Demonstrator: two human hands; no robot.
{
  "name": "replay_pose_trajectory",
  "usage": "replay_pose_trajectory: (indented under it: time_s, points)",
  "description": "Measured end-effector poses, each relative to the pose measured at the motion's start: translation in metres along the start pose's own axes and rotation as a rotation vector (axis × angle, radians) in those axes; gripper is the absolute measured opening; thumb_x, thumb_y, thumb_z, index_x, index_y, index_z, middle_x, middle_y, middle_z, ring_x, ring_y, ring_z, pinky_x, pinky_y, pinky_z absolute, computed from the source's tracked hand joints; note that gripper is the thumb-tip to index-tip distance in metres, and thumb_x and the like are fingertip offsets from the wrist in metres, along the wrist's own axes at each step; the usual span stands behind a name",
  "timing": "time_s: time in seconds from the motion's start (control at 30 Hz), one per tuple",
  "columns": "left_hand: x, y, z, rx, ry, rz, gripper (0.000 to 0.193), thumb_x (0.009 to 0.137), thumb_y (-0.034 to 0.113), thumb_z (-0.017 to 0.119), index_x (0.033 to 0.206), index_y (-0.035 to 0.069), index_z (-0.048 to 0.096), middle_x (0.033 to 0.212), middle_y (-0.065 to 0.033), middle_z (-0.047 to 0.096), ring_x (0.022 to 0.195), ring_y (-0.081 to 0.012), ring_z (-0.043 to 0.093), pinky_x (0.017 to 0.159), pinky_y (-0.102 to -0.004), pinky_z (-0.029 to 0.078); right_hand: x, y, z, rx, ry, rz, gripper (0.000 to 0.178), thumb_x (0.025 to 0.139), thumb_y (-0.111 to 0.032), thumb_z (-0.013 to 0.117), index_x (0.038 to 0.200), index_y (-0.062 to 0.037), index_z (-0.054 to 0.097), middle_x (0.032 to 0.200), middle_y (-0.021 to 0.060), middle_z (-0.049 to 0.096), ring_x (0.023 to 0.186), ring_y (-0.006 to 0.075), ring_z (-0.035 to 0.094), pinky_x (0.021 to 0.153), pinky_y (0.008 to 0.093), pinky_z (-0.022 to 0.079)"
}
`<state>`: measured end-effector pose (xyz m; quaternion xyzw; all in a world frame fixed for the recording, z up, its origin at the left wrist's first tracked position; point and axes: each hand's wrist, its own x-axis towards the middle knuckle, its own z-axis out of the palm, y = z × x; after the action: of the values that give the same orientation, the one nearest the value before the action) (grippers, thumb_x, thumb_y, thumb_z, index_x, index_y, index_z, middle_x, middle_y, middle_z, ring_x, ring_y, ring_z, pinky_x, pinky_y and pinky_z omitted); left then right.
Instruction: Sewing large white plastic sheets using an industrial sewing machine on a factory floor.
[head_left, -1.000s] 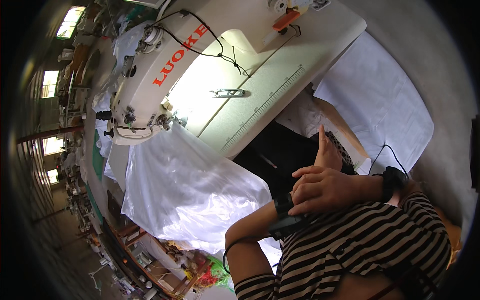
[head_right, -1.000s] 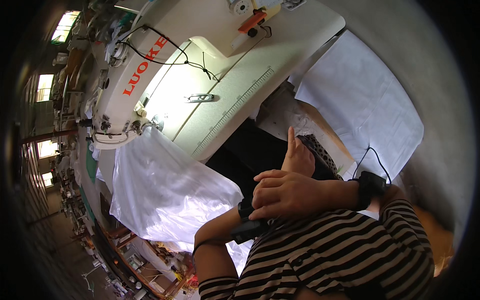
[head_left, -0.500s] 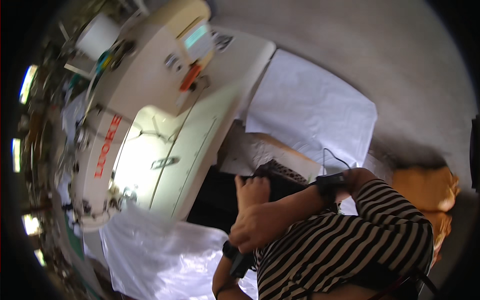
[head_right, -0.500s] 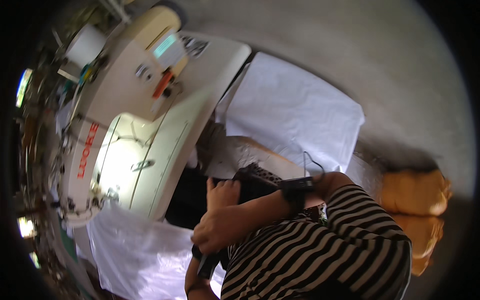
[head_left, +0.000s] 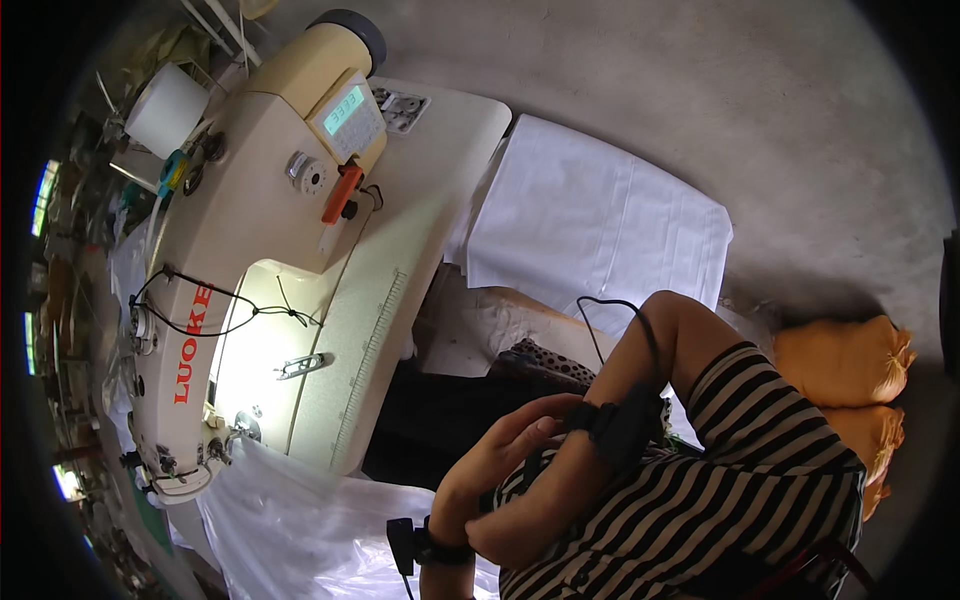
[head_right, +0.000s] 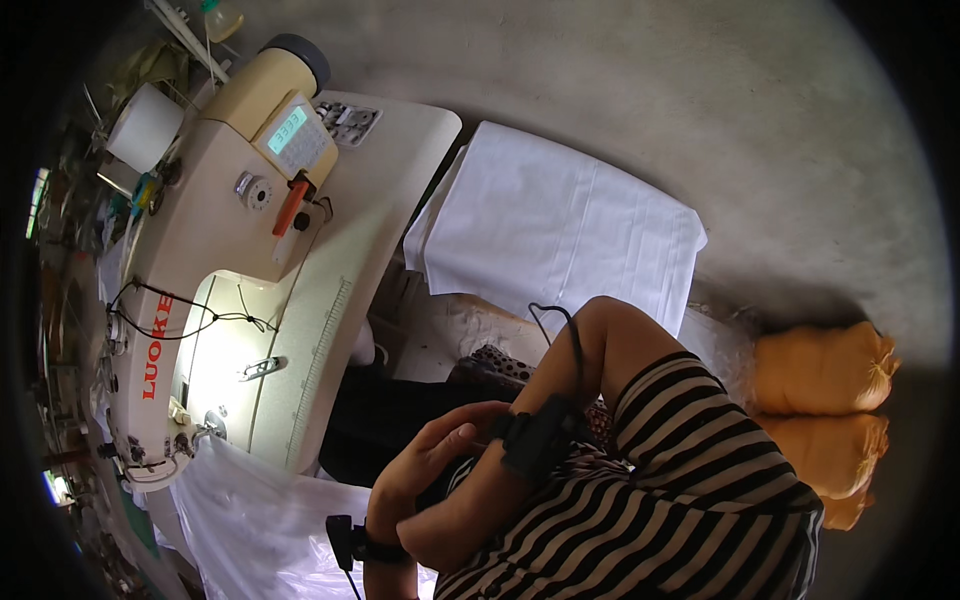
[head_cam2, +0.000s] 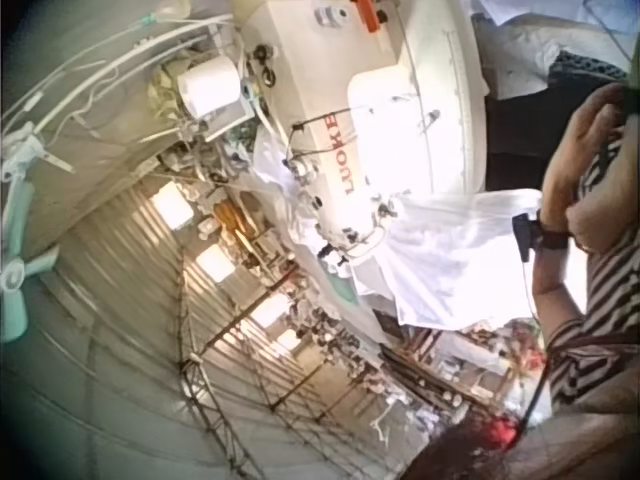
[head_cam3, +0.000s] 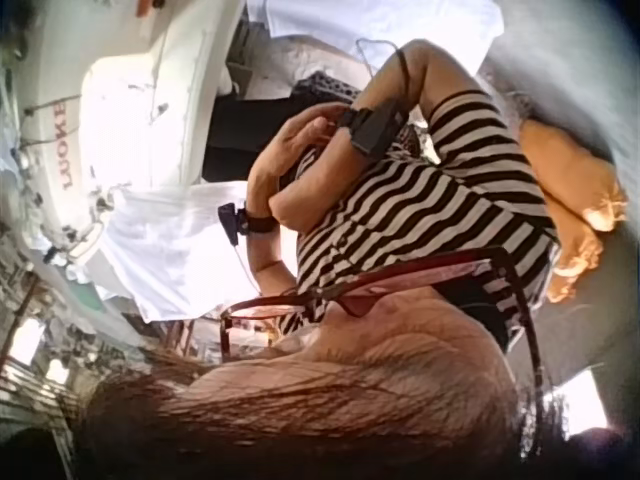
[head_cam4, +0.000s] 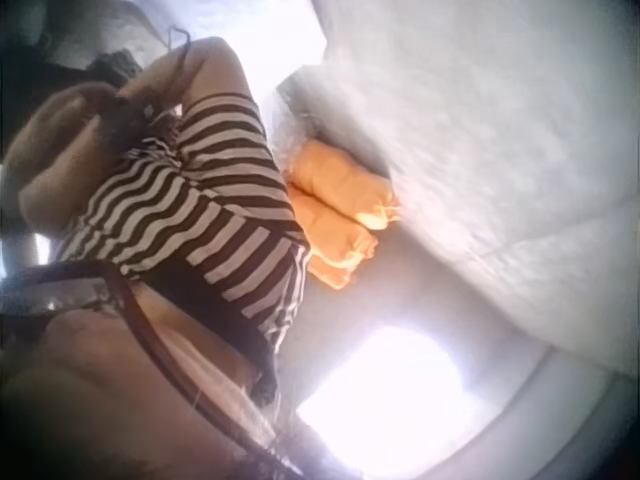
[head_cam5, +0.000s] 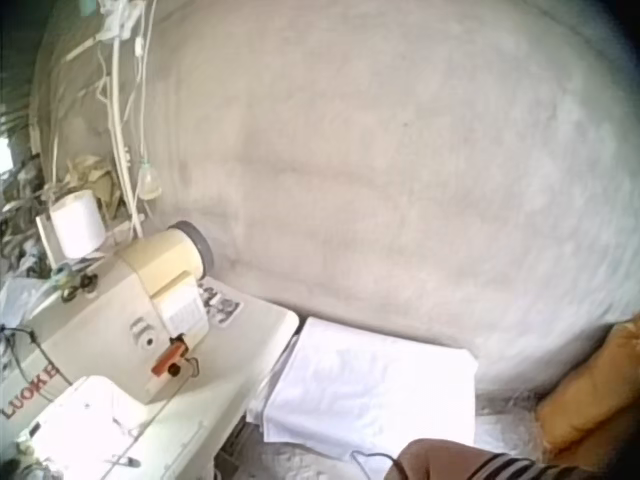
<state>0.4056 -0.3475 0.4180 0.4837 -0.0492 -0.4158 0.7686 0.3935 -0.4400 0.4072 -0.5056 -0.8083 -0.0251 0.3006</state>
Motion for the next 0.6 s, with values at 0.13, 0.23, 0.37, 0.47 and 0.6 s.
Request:
replay_pose_trajectory:
  time_s: [0.13,0.23,0.37,0.47,0.6]
  points:
    - [0.001,-0.004,-0.007,-0.041,0.017,-0.101,0.041,0.104,0.021,0.051,0.139,0.001,0.05,0.133,-0.0106,0.059,0.124,-0.0181,0.054,0.105,-0.0307,0.041,-0.013,0.007,0.007,0.029,-0.022,0.054,0.017,0.081,-0.021,0.066,0.068,-0.0095,0.065,0.074,0.0072,0.062,0.07,0.0287,0.064,0.059,0.0406,0.05]
    - [-0.007,-0.032,-0.03,0.068,0.126,0.012,0.043,0.102,0.019,0.054,0.14,-0.001,0.048,0.132,-0.0135,0.059,0.124,-0.0201,0.054,0.106,-0.0322,0.041,-0.021,0.015,0.013,0.048,-0.042,0.103,0.017,0.081,-0.021,0.066,0.069,-0.0095,0.065,0.075,0.0076,0.063,0.071,0.0291,0.064,0.06,0.0411,0.05]
    - [-0.009,-0.032,-0.022,0.18,0.212,0.116,0.039,0.101,0.017,0.052,0.135,-0.002,0.052,0.13,-0.0157,0.06,0.123,-0.0232,0.055,0.104,-0.0344,0.043,-0.037,0.025,0.025,0.091,-0.072,0.205,0.016,0.08,-0.021,0.066,0.069,-0.0095,0.066,0.076,0.0081,0.063,0.071,0.0296,0.065,0.06,0.0418,0.05]
    - [-0.01,-0.036,-0.016,0.281,0.34,0.144,0.031,0.099,0.013,0.053,0.126,-0.001,0.06,0.127,-0.0166,0.062,0.121,-0.026,0.058,0.101,-0.037,0.045,-0.05,0.035,0.04,0.147,-0.092,0.314,0.016,0.08,-0.022,0.066,0.069,-0.0095,0.066,0.076,0.0085,0.064,0.072,0.03,0.065,0.06,0.0423,0.051]
    - [-0.005,-0.054,-0.019,0.434,0.599,0.479,0.027,0.099,0.006,0.051,0.124,-0.002,0.06,0.131,-0.0145,0.059,0.124,-0.0226,0.054,0.106,-0.0332,0.04,-0.097,0.071,0.08,0.283,-0.112,0.676,0.015,0.079,-0.022,0.067,0.07,-0.0095,0.067,0.077,0.009,0.064,0.072,0.0305,0.066,0.06,0.0429,0.051]
